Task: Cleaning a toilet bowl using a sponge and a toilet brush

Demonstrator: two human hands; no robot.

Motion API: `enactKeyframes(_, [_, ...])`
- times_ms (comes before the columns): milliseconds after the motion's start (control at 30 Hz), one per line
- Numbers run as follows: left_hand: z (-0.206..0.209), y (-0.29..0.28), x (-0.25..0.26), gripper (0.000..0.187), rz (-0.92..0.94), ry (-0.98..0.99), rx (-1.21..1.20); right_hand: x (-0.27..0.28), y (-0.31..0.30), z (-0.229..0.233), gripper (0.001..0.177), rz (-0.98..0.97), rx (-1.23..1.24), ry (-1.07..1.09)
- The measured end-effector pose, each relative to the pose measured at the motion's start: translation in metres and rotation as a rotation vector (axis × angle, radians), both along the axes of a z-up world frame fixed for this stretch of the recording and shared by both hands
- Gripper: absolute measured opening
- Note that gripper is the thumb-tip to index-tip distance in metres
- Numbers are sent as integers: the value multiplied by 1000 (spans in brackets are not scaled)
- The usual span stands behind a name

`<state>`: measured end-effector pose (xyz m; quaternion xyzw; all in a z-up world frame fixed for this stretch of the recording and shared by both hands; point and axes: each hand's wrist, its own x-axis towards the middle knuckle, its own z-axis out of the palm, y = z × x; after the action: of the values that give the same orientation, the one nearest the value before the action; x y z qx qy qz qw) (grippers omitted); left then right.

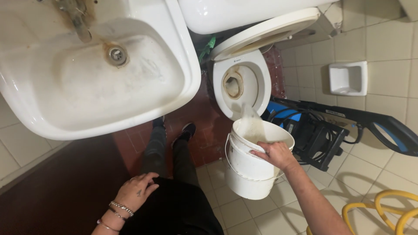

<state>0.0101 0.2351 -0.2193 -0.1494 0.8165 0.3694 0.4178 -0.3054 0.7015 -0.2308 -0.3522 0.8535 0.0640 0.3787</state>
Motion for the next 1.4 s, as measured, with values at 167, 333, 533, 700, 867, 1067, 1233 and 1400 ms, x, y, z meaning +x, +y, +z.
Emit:
enactKeyframes(167, [-5, 11, 4, 34, 21, -52, 22, -13, 0, -5, 53, -26, 46, -15])
enactKeyframes(333, [-4, 24, -4, 33, 22, -77, 48, -24, 1, 0, 54, -17, 101, -14])
enactKeyframes(533, [-2, 27, -10, 35, 21, -122, 37, -24, 6, 5, 52, 5, 35, 62])
enactKeyframes(700, [2, 29, -14, 34, 35, -56, 42, -8, 15, 14, 47, -56, -72, 243])
enactKeyframes(867, [13, 25, -20, 33, 35, -97, 67, 14, 20, 36, 42, -174, -226, 468])
enactKeyframes(1067, [27, 19, -24, 32, 30, 53, 60, 25, -36, 140, 49, -215, -385, 642])
enactKeyframes(1233, [51, 8, -34, 32, 71, 339, 54, 24, -86, 250, 34, -221, -602, 674])
enactKeyframes(1400, [85, -24, -49, 31, 126, 452, 109, 15, -150, 332, 40, 13, -855, 711])
